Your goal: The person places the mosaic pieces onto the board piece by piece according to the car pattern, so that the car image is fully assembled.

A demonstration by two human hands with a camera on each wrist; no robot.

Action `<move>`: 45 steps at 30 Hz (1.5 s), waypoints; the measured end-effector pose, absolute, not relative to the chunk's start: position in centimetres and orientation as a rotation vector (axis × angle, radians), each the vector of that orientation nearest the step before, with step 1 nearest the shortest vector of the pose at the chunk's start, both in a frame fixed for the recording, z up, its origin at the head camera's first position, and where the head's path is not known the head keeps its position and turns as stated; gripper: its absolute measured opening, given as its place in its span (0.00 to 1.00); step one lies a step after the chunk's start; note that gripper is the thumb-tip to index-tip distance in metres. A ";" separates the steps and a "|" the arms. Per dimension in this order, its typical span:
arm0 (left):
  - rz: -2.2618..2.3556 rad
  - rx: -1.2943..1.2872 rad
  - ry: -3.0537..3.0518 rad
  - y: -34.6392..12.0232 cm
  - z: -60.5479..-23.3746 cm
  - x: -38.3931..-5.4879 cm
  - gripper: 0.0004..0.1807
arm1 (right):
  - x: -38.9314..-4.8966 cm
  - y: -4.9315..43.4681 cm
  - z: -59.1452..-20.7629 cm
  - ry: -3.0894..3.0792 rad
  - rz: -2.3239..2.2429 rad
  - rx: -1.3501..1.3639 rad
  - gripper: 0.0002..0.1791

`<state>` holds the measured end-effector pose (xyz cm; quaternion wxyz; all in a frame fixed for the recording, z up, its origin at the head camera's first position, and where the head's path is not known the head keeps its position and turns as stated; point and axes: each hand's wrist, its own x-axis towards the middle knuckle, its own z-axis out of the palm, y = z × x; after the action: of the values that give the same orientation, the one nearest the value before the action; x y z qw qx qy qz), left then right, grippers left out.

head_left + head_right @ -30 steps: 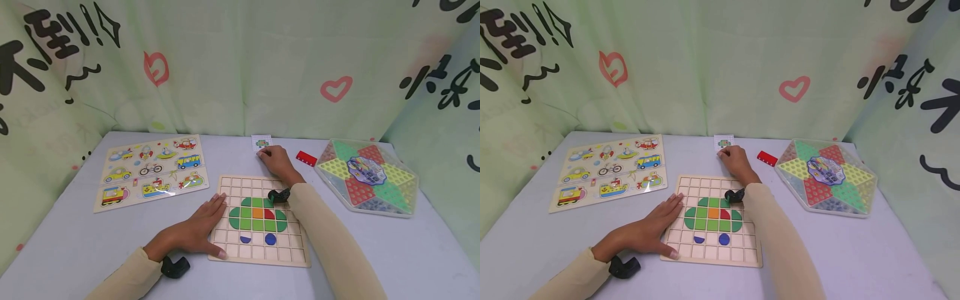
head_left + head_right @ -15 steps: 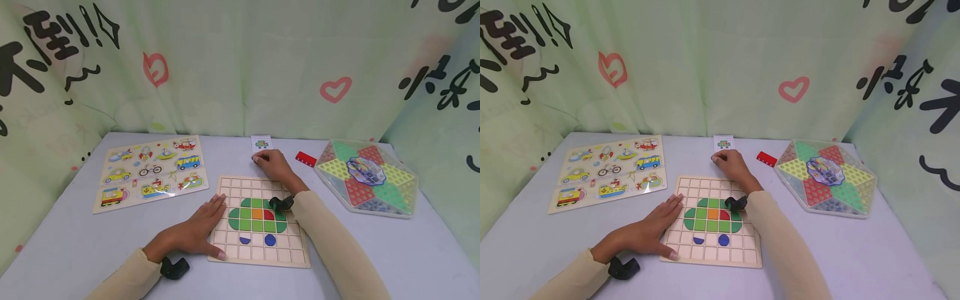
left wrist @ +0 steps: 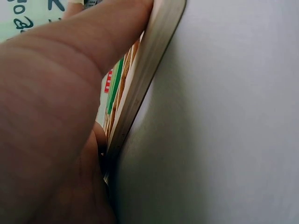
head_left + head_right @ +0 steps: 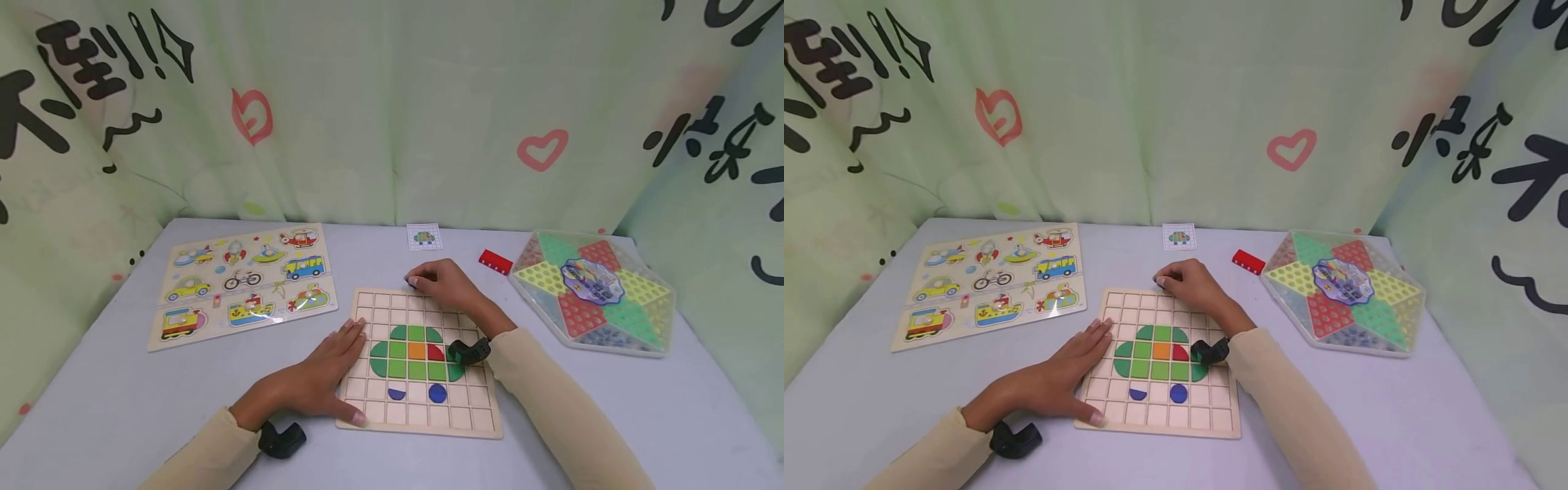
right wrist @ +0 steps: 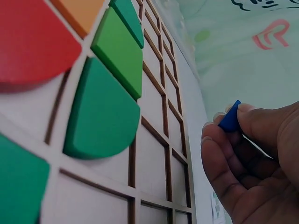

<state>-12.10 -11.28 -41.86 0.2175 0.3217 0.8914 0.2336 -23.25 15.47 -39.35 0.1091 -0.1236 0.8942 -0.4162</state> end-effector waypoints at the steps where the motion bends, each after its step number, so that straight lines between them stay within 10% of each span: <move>1: 0.643 0.891 2.470 -11.3 -41.9 -12.1 0.70 | -23.0 15.5 -39.3 2.625 -1.223 -0.382 0.12; 45: 0.640 0.882 2.457 -11.3 -41.7 -12.1 0.68 | -13.8 14.0 -38.5 2.271 -1.062 -0.869 0.06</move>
<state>-12.10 -11.29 -41.71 0.2249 0.3198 0.8907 0.2319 -13.84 14.03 -38.48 0.2416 -0.3177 0.8305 -0.3885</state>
